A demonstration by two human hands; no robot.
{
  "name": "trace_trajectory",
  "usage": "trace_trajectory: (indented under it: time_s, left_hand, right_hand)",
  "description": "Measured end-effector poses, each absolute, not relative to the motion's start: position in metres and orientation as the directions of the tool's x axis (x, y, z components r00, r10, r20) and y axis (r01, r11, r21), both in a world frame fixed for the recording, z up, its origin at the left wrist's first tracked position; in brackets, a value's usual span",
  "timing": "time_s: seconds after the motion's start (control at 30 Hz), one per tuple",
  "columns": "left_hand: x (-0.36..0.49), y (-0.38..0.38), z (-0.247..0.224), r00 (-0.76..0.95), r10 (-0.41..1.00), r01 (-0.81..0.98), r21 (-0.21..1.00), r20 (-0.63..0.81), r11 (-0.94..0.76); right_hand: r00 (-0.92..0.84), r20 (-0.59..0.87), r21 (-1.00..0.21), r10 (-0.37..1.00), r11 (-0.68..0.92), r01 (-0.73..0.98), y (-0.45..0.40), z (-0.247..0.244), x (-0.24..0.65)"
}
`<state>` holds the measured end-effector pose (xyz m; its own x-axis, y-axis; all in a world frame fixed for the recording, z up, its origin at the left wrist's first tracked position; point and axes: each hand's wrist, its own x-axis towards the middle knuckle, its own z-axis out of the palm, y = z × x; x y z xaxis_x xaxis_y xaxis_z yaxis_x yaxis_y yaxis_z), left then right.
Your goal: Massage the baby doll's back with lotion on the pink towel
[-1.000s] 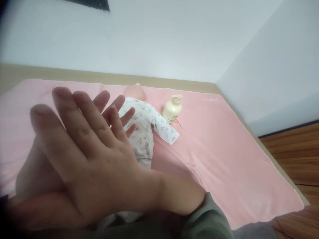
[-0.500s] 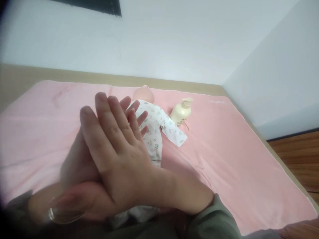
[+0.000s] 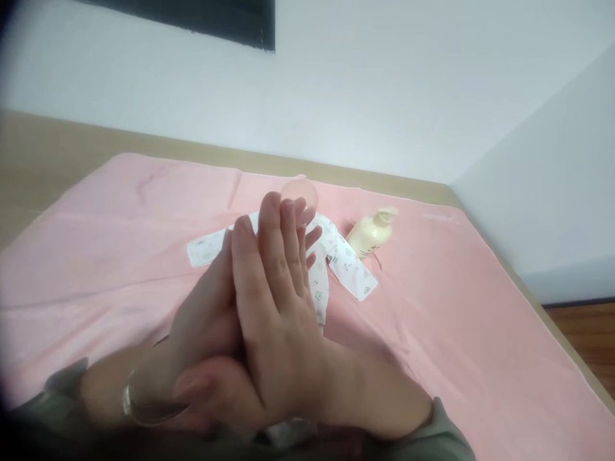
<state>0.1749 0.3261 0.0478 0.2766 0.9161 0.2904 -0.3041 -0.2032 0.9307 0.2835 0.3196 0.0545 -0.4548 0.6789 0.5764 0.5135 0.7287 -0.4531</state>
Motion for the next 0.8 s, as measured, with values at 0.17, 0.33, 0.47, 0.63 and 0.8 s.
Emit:
trace_trajectory:
  time_s: [0.17,0.33,0.47,0.63,0.8]
  left_hand:
    - [0.173,0.36,0.072,0.141,0.974,-0.32,0.939,0.178,-0.125]
    - [0.169,0.39,0.059,-0.065,0.928,-0.2,0.907,0.366,-0.372]
    - [0.164,0.42,0.027,-0.176,0.905,-0.19,0.889,0.387,-0.417]
    - [0.162,0.453,-0.008,-0.25,0.928,-0.094,0.947,0.277,-0.308]
    - [0.161,0.464,-0.022,-0.247,0.949,0.007,0.979,0.198,-0.202]
  right_hand:
    - [-0.488,0.54,-0.522,0.685,0.728,0.444,0.331,0.043,0.277]
    - [-0.575,0.5,-0.644,0.648,0.722,0.253,0.334,0.042,0.279]
    - [-0.429,0.462,-0.792,0.776,0.579,0.194,0.346,0.031,0.28]
    - [-0.239,0.363,-0.83,0.901,0.429,0.356,0.385,-0.002,0.285]
    - [-0.411,0.403,-0.494,0.818,0.572,0.655,0.419,-0.03,0.294]
